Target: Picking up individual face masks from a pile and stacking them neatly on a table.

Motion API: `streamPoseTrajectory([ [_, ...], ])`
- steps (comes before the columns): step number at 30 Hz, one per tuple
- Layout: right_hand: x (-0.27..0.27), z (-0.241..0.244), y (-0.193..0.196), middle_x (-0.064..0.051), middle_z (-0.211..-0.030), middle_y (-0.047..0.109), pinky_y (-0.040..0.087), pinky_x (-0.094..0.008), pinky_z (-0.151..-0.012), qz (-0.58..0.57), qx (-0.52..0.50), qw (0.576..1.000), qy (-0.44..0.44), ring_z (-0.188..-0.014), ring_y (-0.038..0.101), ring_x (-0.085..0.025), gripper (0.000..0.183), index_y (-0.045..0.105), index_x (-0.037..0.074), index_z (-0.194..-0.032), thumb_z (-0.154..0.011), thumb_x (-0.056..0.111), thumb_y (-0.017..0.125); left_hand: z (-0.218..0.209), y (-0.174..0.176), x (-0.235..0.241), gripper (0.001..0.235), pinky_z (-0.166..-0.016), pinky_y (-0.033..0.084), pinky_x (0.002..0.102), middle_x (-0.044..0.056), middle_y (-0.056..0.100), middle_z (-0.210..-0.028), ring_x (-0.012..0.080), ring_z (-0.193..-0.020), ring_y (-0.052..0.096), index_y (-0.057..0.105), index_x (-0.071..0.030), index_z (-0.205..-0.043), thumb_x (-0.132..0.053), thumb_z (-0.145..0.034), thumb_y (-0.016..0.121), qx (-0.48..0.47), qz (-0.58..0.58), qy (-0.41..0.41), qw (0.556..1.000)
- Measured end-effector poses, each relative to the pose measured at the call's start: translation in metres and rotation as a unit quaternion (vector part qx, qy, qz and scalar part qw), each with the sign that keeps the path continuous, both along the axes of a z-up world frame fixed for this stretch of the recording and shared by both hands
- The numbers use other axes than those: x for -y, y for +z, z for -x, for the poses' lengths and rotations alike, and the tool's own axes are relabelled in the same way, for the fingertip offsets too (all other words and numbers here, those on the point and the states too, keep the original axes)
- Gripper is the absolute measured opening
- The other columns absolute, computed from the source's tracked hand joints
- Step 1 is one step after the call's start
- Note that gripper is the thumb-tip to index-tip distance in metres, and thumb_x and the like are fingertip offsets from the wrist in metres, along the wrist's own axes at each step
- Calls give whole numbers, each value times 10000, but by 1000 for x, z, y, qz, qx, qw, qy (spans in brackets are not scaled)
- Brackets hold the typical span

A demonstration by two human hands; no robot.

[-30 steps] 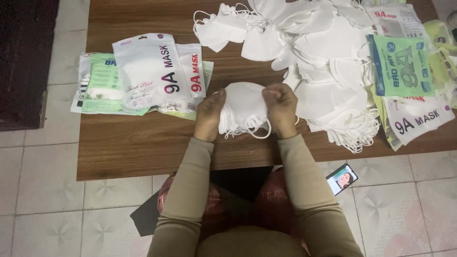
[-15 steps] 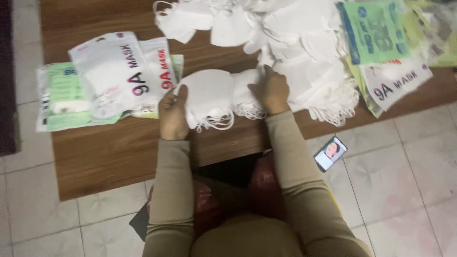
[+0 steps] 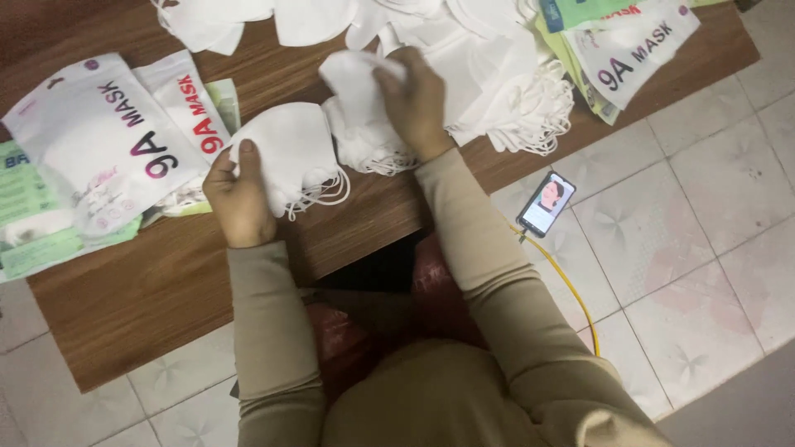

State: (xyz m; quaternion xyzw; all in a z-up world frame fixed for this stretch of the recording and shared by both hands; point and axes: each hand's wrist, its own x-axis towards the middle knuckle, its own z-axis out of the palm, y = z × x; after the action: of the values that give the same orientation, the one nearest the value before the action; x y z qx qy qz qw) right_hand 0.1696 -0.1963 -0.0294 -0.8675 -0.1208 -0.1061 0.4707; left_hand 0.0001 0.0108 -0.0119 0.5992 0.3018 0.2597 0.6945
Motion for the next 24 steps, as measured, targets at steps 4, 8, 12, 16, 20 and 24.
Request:
streamPoseTrajectory([
  [4,5,8,23,-23,-897,727,549,-282,-748,-279,19,958,56,-841,660,-155,173,690,159,-919,-845,57,808,-5,-15,-1,147,-729,567,247,-11,737,-867,68,-792,629,729,-126,-882,-194,-1003,680,49,-46,10,998],
  [8,-3,29,55,-80,-1045,751,684,-339,-753,-268,-251,925,99,-933,750,-224,114,670,133,-932,-890,110,773,-2,-4,2,111,-806,611,269,29,778,-948,107,-857,697,779,-97,-980,-181,-969,709,34,1,-4,999],
  [12,-18,32,28,-55,-965,763,669,-322,-655,-241,-300,917,105,-835,737,-187,160,686,159,-896,-844,124,833,-3,-4,5,180,-882,639,314,96,786,-1040,170,-941,738,764,-66,-1051,-204,-945,717,56,112,-43,991],
  [16,-35,40,4,-95,-814,704,606,-258,-514,-271,-252,921,120,-632,707,-159,227,689,49,-989,-839,94,853,-7,-1,13,176,-637,666,337,177,766,-838,194,-689,765,747,-15,-1016,-183,-967,733,69,110,-18,991],
  [20,-45,42,-16,-120,-928,717,615,-257,-558,-259,-233,927,141,-715,690,-152,261,699,54,-1015,-829,112,873,-6,5,17,231,-690,669,337,187,773,-882,194,-736,771,731,4,-1055,-211,-972,738,67,101,-59,991],
  [24,-40,45,-5,-187,-1004,715,645,-338,-610,-237,-217,927,195,-784,714,-220,354,702,27,-1120,-852,166,887,-3,6,14,220,-704,676,364,204,773,-903,209,-756,778,727,9,-1055,-195,-973,741,54,81,-74,992],
])
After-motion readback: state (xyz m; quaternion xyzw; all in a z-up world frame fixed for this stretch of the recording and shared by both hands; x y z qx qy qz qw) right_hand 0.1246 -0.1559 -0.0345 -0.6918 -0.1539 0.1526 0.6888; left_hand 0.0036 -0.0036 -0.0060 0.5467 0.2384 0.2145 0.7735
